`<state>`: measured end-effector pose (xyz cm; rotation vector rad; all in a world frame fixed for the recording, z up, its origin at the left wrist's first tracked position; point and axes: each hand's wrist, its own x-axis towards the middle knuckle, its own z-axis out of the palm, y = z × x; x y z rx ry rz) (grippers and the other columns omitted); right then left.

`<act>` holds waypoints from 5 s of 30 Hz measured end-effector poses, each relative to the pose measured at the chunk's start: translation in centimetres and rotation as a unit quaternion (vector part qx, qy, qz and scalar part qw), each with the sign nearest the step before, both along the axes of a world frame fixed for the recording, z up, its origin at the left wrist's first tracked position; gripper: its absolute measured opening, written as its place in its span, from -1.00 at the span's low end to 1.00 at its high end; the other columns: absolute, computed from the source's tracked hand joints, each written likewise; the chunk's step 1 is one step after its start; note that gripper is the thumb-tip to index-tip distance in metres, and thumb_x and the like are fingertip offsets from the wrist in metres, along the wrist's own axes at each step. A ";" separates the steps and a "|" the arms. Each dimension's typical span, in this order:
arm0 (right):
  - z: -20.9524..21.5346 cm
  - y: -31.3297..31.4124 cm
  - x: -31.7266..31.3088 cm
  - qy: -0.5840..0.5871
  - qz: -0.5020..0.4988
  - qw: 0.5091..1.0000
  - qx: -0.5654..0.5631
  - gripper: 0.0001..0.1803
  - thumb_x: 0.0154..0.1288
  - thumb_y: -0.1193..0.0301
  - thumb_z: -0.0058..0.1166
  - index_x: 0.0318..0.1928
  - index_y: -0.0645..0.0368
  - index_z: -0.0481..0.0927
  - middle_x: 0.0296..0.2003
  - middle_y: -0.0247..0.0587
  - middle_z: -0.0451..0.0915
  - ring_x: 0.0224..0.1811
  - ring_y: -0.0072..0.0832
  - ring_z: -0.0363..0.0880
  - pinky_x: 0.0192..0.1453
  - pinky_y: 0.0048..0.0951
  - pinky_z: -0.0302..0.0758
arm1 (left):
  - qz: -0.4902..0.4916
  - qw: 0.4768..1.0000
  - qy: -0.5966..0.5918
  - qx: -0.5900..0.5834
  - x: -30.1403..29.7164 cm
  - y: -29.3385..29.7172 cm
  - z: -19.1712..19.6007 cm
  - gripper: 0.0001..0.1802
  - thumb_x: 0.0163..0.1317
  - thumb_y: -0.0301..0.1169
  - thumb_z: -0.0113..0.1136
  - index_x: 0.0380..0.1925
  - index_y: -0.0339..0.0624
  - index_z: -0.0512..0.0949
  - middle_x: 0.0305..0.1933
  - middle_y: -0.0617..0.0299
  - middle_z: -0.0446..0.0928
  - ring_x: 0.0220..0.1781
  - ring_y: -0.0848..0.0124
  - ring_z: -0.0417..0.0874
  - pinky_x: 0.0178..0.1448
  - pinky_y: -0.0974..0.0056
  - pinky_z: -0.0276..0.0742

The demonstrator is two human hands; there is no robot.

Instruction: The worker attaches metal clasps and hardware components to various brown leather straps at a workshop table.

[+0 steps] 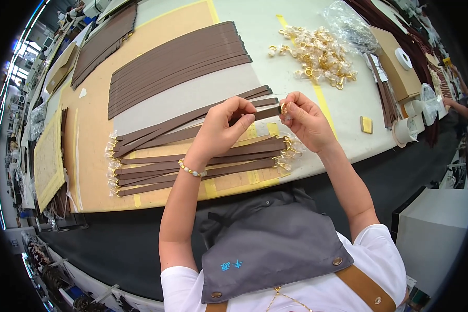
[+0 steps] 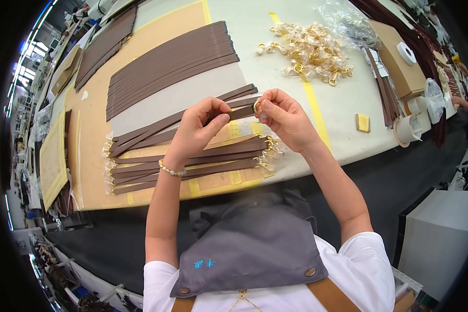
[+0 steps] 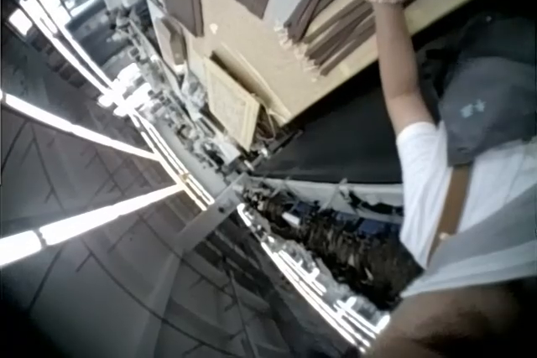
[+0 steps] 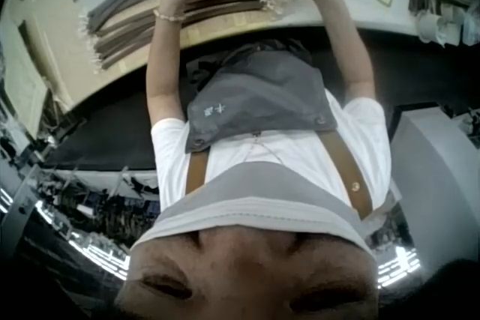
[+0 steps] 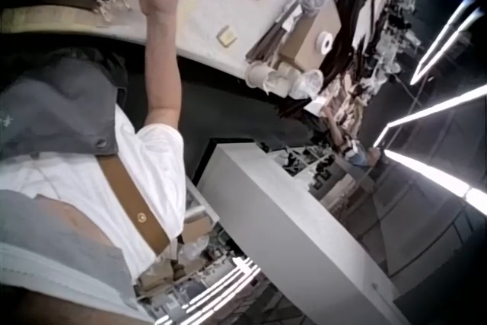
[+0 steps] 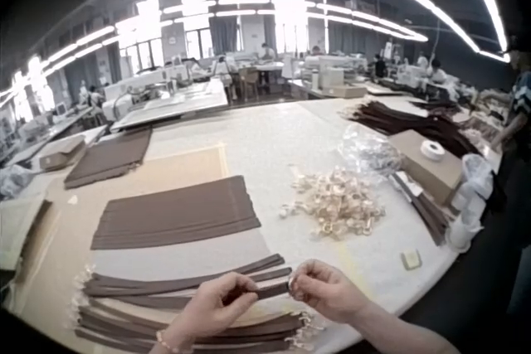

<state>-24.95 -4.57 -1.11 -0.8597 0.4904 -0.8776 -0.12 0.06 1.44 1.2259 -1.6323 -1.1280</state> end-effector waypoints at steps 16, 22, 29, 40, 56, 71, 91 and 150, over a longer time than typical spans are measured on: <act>2.1 4.0 2.9 -0.082 0.061 0.994 -0.040 -0.79 0.56 0.39 0.14 0.09 0.13 0.48 0.03 -0.29 0.59 0.05 -0.58 0.59 0.14 -0.49 0.57 | 0.034 0.982 0.166 -0.080 -1.0 4.1 1.1 -0.79 0.16 -0.57 0.47 -0.21 -0.29 0.65 -0.30 0.40 0.60 -0.35 0.71 0.48 -0.31 0.50 0.41; 1.9 4.4 1.9 -0.080 0.120 0.988 -0.060 -0.75 0.51 0.45 0.18 0.12 0.20 0.55 0.06 -0.16 0.63 0.09 -0.45 0.65 0.22 -0.33 0.64 | 0.046 0.980 0.119 -0.153 -1.8 5.5 2.7 -0.77 0.08 -0.61 0.45 -0.24 -0.24 0.68 -0.37 0.39 0.56 -0.43 0.69 0.41 -0.40 0.49 0.30; 2.1 5.3 1.3 -0.116 0.137 0.983 0.035 -0.73 0.48 0.47 0.21 0.12 0.24 0.58 0.10 -0.09 0.65 0.07 -0.39 0.69 0.21 -0.31 0.67 | 0.066 0.978 0.079 -0.184 -2.1 6.3 3.1 -0.76 0.04 -0.63 0.44 -0.25 -0.25 0.68 -0.37 0.29 0.59 -0.43 0.58 0.54 -0.38 0.46 0.43; 5.1 4.3 0.4 0.031 0.226 0.973 0.028 -0.71 0.34 0.45 0.36 0.01 0.28 0.64 -0.14 -0.26 0.72 -0.14 -0.55 0.72 0.04 -0.49 0.64 | 0.052 0.973 -0.025 -0.225 -2.8 7.5 4.3 -0.76 -0.03 -0.59 0.47 -0.31 -0.17 0.69 -0.44 0.22 0.58 -0.49 0.34 0.65 -0.39 0.31 0.60; 5.8 5.1 0.7 0.213 0.194 0.957 -0.020 -0.83 0.41 0.41 0.29 -0.19 0.29 0.67 -0.35 -0.42 0.65 -0.35 -0.73 0.54 -0.25 -0.61 0.45 | 0.000 0.994 -0.071 -0.088 -2.3 7.1 3.9 -0.76 0.02 -0.57 0.39 -0.32 -0.26 0.54 -0.36 0.07 0.61 -0.36 0.18 0.68 -0.23 0.22 0.63; 5.7 4.9 0.6 0.240 0.202 0.949 -0.017 -0.76 0.42 0.31 0.32 -0.21 0.26 0.65 -0.36 -0.38 0.64 -0.36 -0.70 0.53 -0.27 -0.61 0.46 | 0.002 0.996 -0.050 -0.080 -2.6 6.8 2.8 -0.80 0.02 -0.57 0.36 -0.35 -0.29 0.54 -0.41 0.05 0.58 -0.41 0.20 0.64 -0.27 0.22 0.59; 3.8 6.9 1.8 0.259 0.112 0.951 -0.128 -0.87 0.43 0.43 0.13 -0.24 0.25 0.59 -0.35 -0.51 0.52 -0.27 -0.78 0.36 -0.20 -0.62 0.35 | -0.023 0.998 -0.028 -0.056 -2.3 6.9 3.2 -0.74 0.04 -0.61 0.38 -0.25 -0.28 0.54 -0.35 0.13 0.62 -0.37 0.35 0.65 -0.26 0.29 0.63; -1.6 -1.9 -3.4 -0.110 0.041 0.989 0.090 -0.78 0.53 0.44 0.04 0.10 0.20 0.48 -0.17 -0.40 0.50 -0.33 -0.68 0.35 -0.19 -0.61 0.38 | 0.053 0.954 -0.221 -0.193 -0.3 -5.6 -3.3 -0.85 0.19 -0.46 0.33 -0.30 -0.30 0.60 -0.35 0.00 0.66 -0.19 0.10 0.71 -0.03 0.12 0.63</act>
